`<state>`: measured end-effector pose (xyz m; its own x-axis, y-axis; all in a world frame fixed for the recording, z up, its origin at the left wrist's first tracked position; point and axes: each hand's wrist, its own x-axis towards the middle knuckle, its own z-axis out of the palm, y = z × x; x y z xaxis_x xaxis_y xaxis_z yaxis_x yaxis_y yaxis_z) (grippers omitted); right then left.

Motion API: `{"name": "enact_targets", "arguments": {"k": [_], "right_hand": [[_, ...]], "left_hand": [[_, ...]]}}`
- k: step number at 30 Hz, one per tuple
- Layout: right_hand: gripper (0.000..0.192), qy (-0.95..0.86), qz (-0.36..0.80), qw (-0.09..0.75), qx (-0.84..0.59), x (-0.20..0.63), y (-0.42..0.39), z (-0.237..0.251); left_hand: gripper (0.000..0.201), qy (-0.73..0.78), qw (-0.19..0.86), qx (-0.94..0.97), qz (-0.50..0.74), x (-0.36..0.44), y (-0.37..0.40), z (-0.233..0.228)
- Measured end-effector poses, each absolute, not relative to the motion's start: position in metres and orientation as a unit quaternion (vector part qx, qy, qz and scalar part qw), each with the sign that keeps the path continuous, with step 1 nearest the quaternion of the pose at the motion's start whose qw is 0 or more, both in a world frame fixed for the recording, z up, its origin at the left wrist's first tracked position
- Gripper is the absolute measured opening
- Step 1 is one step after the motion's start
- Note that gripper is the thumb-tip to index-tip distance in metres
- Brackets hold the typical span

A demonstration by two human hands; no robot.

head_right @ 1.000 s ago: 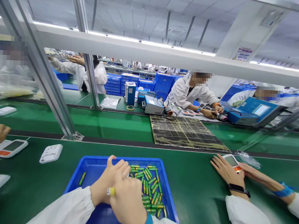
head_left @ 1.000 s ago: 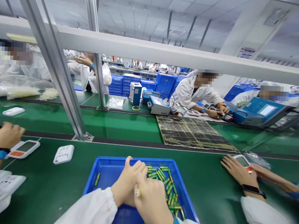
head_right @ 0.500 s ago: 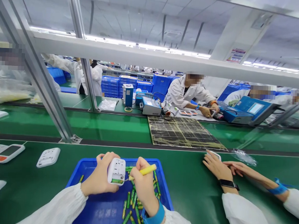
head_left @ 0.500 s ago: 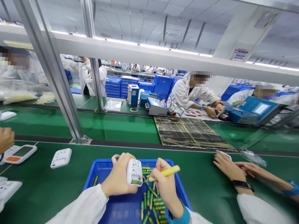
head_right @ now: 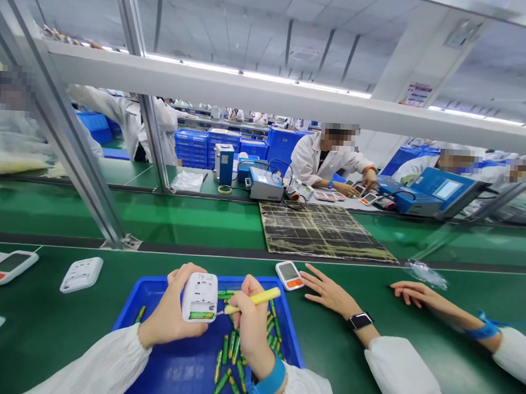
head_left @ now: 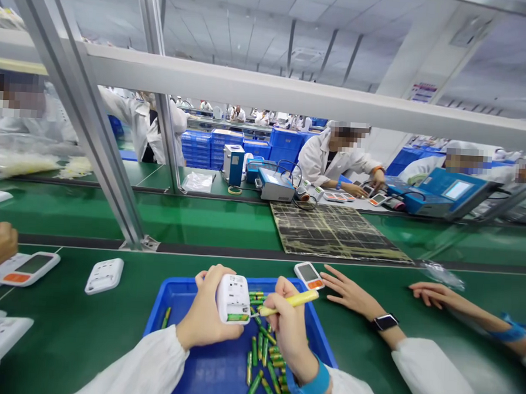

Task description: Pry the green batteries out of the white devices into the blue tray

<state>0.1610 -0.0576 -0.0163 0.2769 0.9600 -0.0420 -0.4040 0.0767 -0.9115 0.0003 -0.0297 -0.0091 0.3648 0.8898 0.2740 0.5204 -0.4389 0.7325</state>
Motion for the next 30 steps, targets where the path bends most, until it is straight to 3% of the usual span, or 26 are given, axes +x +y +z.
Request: {"name": "enact_targets", "arguments": {"k": [4,11,16,23,26,30], "right_hand": [[0.023,-0.208,0.585,0.684,-0.383,0.157,-0.055,-0.026],[0.033,-0.157,0.736,0.589,-0.293,0.156,-0.052,-0.017],[0.033,-0.115,0.730,0.608,-0.290,0.171,-0.044,-0.018],[0.029,-0.162,0.717,0.605,-0.308,0.181,-0.033,-0.035],[0.034,-0.197,0.698,0.610,-0.318,0.185,-0.029,-0.034],[0.035,-0.247,0.623,0.640,-0.376,0.201,-0.024,-0.024]], "left_hand": [[0.059,0.457,0.242,0.778,0.358,0.000,-0.028,-0.012],[0.054,0.382,0.094,0.887,0.244,0.008,-0.023,-0.028],[0.069,0.449,0.042,0.853,0.261,0.000,-0.016,-0.024],[0.066,0.683,0.026,0.656,0.318,-0.076,0.028,-0.011],[0.072,0.754,0.040,0.605,0.252,-0.120,0.043,-0.024],[0.071,0.733,0.056,0.661,0.151,-0.164,0.045,-0.042]]}}
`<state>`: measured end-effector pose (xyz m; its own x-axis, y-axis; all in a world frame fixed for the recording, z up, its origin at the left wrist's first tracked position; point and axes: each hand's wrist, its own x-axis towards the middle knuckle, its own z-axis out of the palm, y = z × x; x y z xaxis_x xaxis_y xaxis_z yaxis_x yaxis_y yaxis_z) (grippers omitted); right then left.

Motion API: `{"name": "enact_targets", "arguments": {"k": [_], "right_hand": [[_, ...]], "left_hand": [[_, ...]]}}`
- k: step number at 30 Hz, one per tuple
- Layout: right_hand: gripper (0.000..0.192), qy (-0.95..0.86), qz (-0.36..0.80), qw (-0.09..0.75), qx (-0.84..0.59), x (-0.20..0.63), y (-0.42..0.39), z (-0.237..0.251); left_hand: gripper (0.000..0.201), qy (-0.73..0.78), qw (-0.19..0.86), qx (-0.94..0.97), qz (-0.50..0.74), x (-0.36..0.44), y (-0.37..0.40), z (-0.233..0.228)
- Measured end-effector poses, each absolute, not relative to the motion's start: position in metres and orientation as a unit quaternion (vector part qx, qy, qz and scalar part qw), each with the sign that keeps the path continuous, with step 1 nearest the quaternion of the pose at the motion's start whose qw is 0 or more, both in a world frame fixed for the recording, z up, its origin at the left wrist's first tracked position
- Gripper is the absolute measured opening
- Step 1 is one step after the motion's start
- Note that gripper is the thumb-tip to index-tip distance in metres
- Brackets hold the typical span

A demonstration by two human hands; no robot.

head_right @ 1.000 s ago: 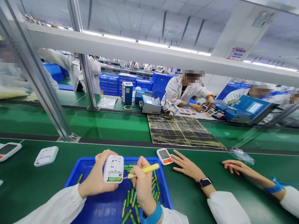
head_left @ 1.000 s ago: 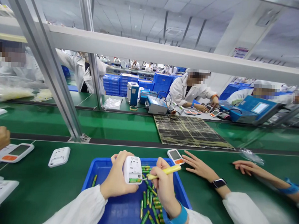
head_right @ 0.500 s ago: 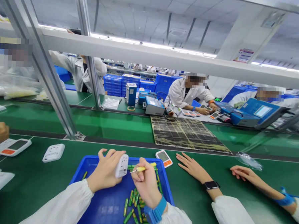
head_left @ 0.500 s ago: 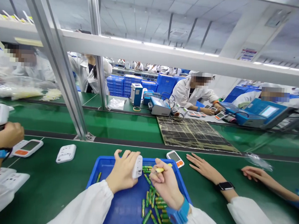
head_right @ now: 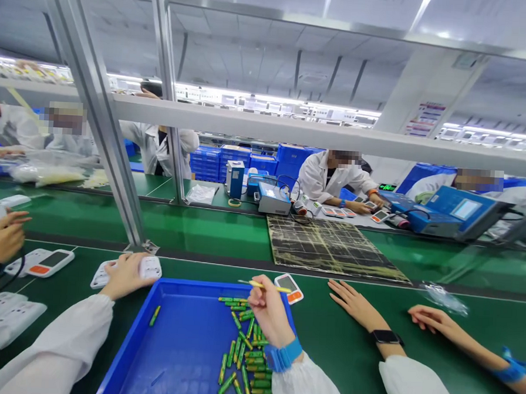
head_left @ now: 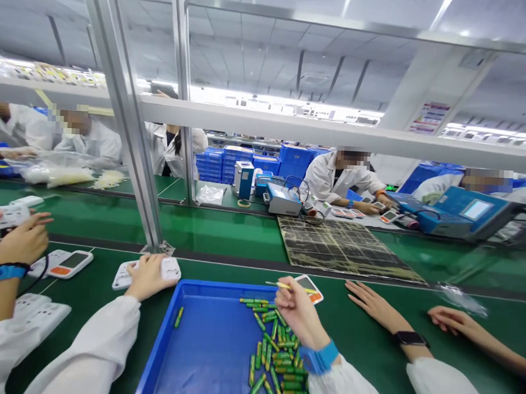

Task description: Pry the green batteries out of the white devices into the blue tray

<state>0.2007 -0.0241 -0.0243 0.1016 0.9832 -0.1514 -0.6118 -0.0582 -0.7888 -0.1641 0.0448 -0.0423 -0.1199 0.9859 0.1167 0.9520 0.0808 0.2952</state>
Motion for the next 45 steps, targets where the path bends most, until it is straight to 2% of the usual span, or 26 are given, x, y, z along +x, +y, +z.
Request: {"name": "enact_targets", "arguments": {"k": [2,3,4,5,7,8,10,13,16,22,27,31,34,35,36,38,41,45], "right_hand": [[0.033,-0.311,0.480,0.684,-0.453,0.216,-0.020,-0.017],[0.032,-0.361,0.382,0.685,-0.503,0.225,-0.018,-0.015],[0.029,-0.423,0.283,0.649,-0.566,0.236,-0.015,-0.013],[0.027,-0.483,0.195,0.575,-0.631,0.246,-0.012,-0.012],[0.029,-0.563,0.081,0.363,-0.738,0.265,-0.004,-0.015],[0.029,-0.574,0.065,0.283,-0.766,0.273,0.001,-0.018],[0.025,-0.576,0.076,0.195,-0.791,0.285,0.013,-0.028],[0.028,-0.591,0.120,0.133,-0.787,0.296,0.032,-0.041],[0.026,-0.619,0.140,0.107,-0.766,0.298,0.049,-0.047],[0.033,-0.653,0.164,0.159,-0.722,0.279,0.063,-0.048],[0.034,-0.637,0.199,0.313,-0.676,0.244,0.060,-0.034],[0.036,-0.573,0.341,0.469,-0.579,0.205,0.040,-0.020],[0.038,-0.511,0.474,0.514,-0.499,0.176,0.012,-0.016],[0.038,-0.434,0.572,0.541,-0.437,0.167,0.003,-0.015],[0.039,-0.365,0.648,0.554,-0.375,0.160,-0.005,-0.015],[0.038,-0.255,0.728,0.564,-0.295,0.150,-0.018,-0.016],[0.035,-0.191,0.765,0.557,-0.262,0.144,-0.024,-0.018],[0.034,-0.200,0.787,0.518,-0.268,0.142,-0.021,-0.023]], "left_hand": [[0.069,0.727,0.053,0.673,0.123,-0.181,0.043,-0.047],[0.068,0.728,0.045,0.677,0.098,-0.188,0.044,-0.048],[0.068,0.729,0.029,0.681,0.067,-0.195,0.045,-0.048],[0.069,0.727,0.007,0.685,0.035,-0.200,0.046,-0.046],[0.070,0.715,-0.055,0.697,-0.008,-0.203,0.049,-0.038],[0.070,0.703,-0.086,0.706,-0.005,-0.199,0.049,-0.032],[0.064,0.673,-0.123,0.728,0.039,-0.181,0.046,-0.018],[0.046,0.601,-0.098,0.783,0.124,-0.130,0.032,0.003],[0.041,0.523,-0.076,0.836,0.148,-0.066,0.017,0.008],[0.042,0.408,-0.023,0.892,0.191,0.010,0.004,-0.024],[0.063,0.407,0.028,0.883,0.231,0.003,0.003,-0.046],[0.094,0.454,0.103,0.830,0.306,-0.005,0.002,-0.043],[0.096,0.427,0.269,0.771,0.388,-0.005,-0.004,-0.036],[0.097,0.407,0.322,0.752,0.406,-0.004,-0.007,-0.035],[0.099,0.388,0.360,0.738,0.419,-0.003,-0.010,-0.033],[0.103,0.356,0.409,0.714,0.443,-0.002,-0.015,-0.031],[0.102,0.332,0.434,0.701,0.459,0.000,-0.020,-0.028],[0.088,0.350,0.409,0.712,0.451,0.002,-0.022,-0.022]]}}
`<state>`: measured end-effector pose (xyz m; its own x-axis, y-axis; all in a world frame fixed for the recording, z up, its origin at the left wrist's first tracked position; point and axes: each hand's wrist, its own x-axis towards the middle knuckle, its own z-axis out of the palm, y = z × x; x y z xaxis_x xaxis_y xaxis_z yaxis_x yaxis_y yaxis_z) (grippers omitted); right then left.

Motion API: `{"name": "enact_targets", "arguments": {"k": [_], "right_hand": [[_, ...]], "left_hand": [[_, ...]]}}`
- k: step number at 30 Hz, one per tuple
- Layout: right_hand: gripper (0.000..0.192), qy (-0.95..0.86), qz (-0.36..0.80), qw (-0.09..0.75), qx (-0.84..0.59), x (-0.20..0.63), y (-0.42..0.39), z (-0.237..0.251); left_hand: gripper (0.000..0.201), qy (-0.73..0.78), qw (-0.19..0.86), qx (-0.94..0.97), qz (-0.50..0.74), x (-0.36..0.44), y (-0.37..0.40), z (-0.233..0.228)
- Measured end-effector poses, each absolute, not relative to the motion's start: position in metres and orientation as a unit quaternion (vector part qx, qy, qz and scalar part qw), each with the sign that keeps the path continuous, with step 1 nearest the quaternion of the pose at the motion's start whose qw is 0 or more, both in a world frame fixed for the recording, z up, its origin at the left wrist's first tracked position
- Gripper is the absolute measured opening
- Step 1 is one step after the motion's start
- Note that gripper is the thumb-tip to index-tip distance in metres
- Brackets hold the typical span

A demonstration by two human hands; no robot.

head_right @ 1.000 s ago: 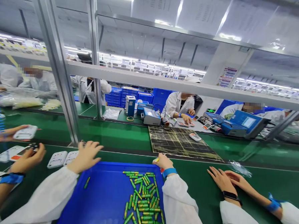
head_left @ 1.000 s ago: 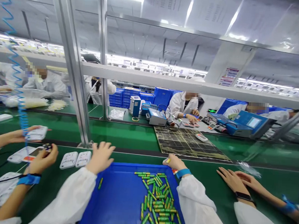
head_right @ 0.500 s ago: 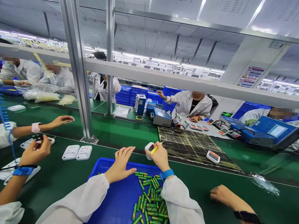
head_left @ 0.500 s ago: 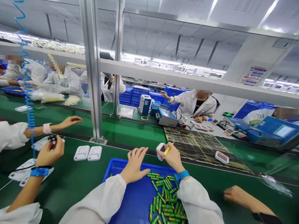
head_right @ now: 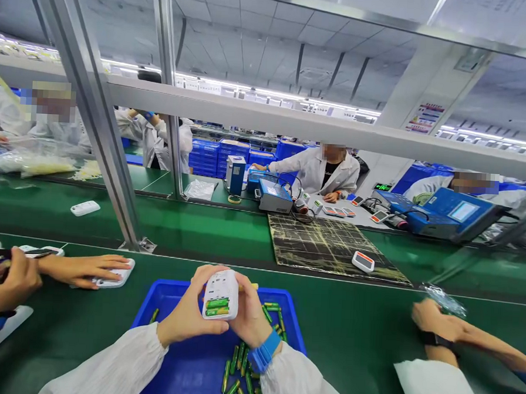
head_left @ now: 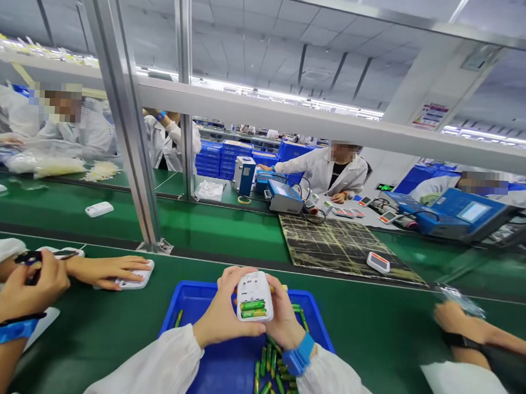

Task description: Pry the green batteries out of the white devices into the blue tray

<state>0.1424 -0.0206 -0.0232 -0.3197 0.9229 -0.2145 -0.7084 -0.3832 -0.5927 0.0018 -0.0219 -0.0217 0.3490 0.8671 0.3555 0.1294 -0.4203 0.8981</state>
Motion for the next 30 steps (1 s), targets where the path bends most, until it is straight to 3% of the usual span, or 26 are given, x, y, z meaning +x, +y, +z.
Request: {"name": "enact_targets", "arguments": {"k": [3,8,14,24,27,30], "right_hand": [[0.035,-0.276,0.716,0.528,-0.364,0.149,-0.017,-0.024],[0.034,-0.422,0.386,0.643,-0.509,0.171,-0.020,-0.016],[0.046,-0.473,0.460,0.594,-0.460,0.167,-0.039,-0.013],[0.045,-0.524,0.496,0.521,-0.456,0.154,-0.046,-0.011],[0.046,-0.569,0.451,0.507,-0.465,0.150,-0.051,-0.012],[0.046,-0.685,0.308,0.454,-0.480,0.143,-0.060,-0.012]], "left_hand": [[0.081,0.408,0.359,0.720,0.432,0.001,-0.021,-0.019],[0.075,0.454,0.250,0.779,0.354,-0.002,-0.017,-0.017],[0.071,0.439,0.212,0.821,0.298,0.001,-0.019,-0.015],[0.056,0.425,0.188,0.846,0.260,0.001,-0.020,-0.010],[0.054,0.420,0.164,0.859,0.242,0.001,-0.020,-0.011],[0.046,0.415,0.103,0.876,0.223,0.004,-0.023,-0.016]]}}
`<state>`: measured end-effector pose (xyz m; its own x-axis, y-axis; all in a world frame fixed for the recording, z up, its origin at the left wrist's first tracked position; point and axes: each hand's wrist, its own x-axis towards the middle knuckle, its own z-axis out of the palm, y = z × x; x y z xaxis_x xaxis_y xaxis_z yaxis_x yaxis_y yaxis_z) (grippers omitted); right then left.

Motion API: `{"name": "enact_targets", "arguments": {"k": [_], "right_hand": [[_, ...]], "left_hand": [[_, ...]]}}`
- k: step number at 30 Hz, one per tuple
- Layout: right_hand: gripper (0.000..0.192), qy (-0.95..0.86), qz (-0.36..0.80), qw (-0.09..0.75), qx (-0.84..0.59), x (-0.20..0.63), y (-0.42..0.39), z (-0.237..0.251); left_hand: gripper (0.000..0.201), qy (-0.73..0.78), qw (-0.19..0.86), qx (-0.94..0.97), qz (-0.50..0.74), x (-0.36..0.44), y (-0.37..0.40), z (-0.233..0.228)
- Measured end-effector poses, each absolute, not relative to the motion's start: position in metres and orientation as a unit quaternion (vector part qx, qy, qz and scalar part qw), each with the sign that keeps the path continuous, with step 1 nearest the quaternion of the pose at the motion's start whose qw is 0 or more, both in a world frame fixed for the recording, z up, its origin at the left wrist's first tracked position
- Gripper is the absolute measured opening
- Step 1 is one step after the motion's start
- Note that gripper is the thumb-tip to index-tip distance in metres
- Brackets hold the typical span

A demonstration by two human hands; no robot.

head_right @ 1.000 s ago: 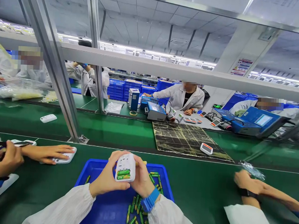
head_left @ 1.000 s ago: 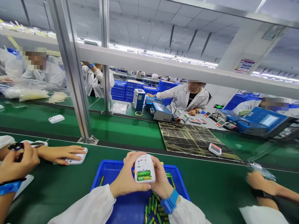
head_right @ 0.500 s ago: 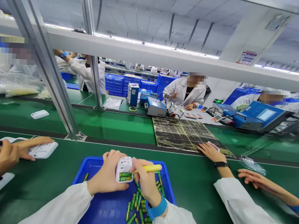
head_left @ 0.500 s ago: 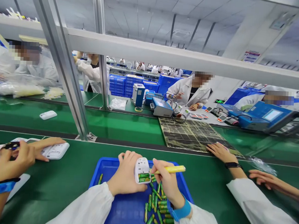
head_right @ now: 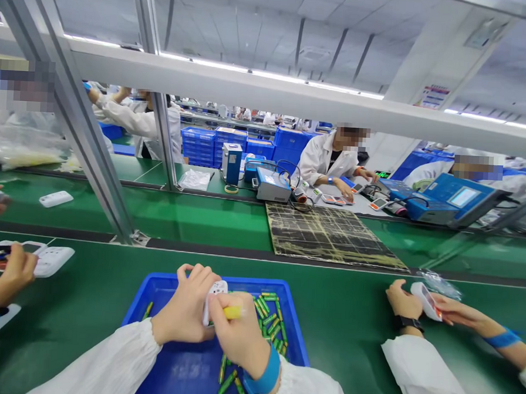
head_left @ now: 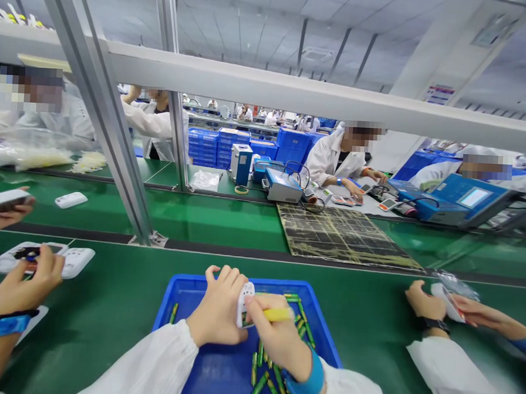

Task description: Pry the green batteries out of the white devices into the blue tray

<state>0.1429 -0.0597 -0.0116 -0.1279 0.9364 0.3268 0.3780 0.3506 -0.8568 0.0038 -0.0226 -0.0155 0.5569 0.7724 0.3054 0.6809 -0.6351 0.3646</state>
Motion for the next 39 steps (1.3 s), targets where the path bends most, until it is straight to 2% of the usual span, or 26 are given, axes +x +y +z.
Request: {"name": "enact_targets", "arguments": {"k": [4,8,10,14,16,22,28,33,36,39], "right_hand": [[0.036,-0.750,0.168,0.376,-0.517,0.138,-0.061,-0.013],[0.035,-0.692,0.156,0.369,-0.600,0.150,-0.047,-0.017],[0.038,-0.658,0.207,0.392,-0.609,0.158,-0.043,-0.017],[0.041,-0.550,0.376,0.512,-0.542,0.162,-0.045,-0.015],[0.041,-0.499,0.421,0.554,-0.517,0.161,-0.046,-0.015],[0.039,-0.412,0.466,0.601,-0.502,0.163,-0.041,-0.015],[0.038,-0.397,0.493,0.603,-0.484,0.162,-0.041,-0.014],[0.034,-0.224,0.572,0.687,-0.389,0.162,-0.033,-0.023],[0.032,-0.127,0.687,0.631,-0.337,0.161,-0.029,-0.026],[0.032,-0.101,0.758,0.571,-0.299,0.160,-0.029,-0.026]], "left_hand": [[0.030,0.411,0.031,0.890,0.194,0.012,-0.028,-0.023],[0.039,0.448,0.049,0.869,0.205,0.012,-0.029,-0.022],[0.045,0.476,0.072,0.849,0.219,0.009,-0.027,-0.020],[0.048,0.491,0.116,0.830,0.238,0.003,-0.020,-0.018],[0.053,0.492,0.136,0.820,0.258,0.003,-0.017,-0.018],[0.062,0.494,0.189,0.792,0.304,0.003,-0.017,-0.019],[0.062,0.481,0.204,0.786,0.330,0.003,-0.021,-0.018],[0.058,0.502,0.236,0.744,0.373,0.006,-0.023,-0.020],[0.055,0.497,0.186,0.773,0.349,0.010,-0.024,-0.023],[0.054,0.461,0.127,0.836,0.271,0.015,-0.026,-0.027]]}}
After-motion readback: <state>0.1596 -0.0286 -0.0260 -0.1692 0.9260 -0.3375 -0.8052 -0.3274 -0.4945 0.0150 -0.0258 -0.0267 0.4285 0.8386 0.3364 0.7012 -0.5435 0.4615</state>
